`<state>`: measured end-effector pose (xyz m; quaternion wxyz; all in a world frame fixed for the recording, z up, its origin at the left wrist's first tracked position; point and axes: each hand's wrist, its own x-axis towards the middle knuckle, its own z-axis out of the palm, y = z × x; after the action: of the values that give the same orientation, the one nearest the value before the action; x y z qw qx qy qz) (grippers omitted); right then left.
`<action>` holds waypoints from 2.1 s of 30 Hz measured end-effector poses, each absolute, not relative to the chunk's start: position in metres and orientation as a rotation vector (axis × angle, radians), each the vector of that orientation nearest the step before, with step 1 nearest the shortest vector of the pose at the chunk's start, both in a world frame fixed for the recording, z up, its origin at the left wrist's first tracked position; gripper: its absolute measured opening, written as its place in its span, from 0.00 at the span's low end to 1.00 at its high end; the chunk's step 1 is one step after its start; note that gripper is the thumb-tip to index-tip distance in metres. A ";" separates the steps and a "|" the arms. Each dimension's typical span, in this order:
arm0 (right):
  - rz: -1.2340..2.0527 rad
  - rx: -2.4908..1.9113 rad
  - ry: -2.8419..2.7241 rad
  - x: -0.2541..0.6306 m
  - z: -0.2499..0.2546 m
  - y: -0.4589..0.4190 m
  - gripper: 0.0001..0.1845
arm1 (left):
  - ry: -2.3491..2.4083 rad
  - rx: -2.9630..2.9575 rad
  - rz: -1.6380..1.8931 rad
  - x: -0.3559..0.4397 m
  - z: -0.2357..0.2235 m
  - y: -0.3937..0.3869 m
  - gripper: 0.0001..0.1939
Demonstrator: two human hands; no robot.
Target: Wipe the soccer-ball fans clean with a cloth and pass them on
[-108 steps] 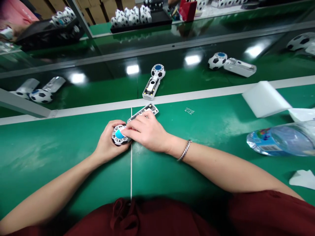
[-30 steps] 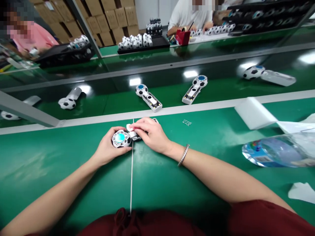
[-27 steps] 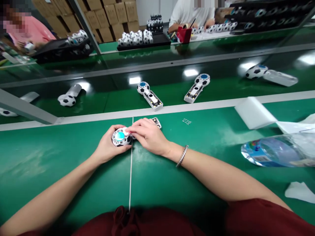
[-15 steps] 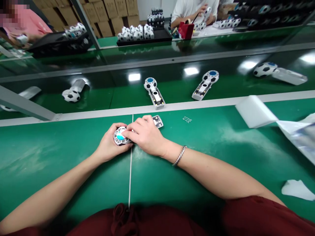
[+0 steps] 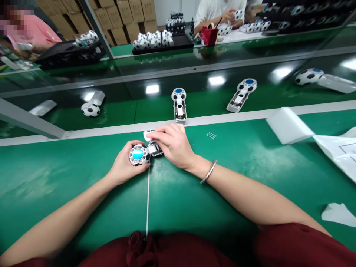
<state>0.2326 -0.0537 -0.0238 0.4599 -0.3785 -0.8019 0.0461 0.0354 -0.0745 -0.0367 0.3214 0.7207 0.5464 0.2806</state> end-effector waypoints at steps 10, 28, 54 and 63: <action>0.214 -0.920 -1.940 0.237 -0.024 -0.051 0.10 | 1.144 2.805 0.307 0.035 -0.001 0.077 0.25; 0.272 -0.949 -1.938 0.237 -0.033 -0.045 0.10 | 2.118 1.475 0.907 -0.058 -0.007 0.112 0.28; -0.225 -0.730 -2.198 0.217 -0.026 -0.064 0.11 | 0.793 0.277 0.868 0.054 -0.024 -0.076 0.17; -0.167 -0.779 -2.179 0.215 -0.027 -0.062 0.10 | 0.776 0.312 0.823 0.049 -0.022 -0.073 0.18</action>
<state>0.2151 -0.0620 -0.0270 0.3991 -0.3078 -0.8612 -0.0662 0.0486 -0.0731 -0.0223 0.8328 0.1471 0.3659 0.3885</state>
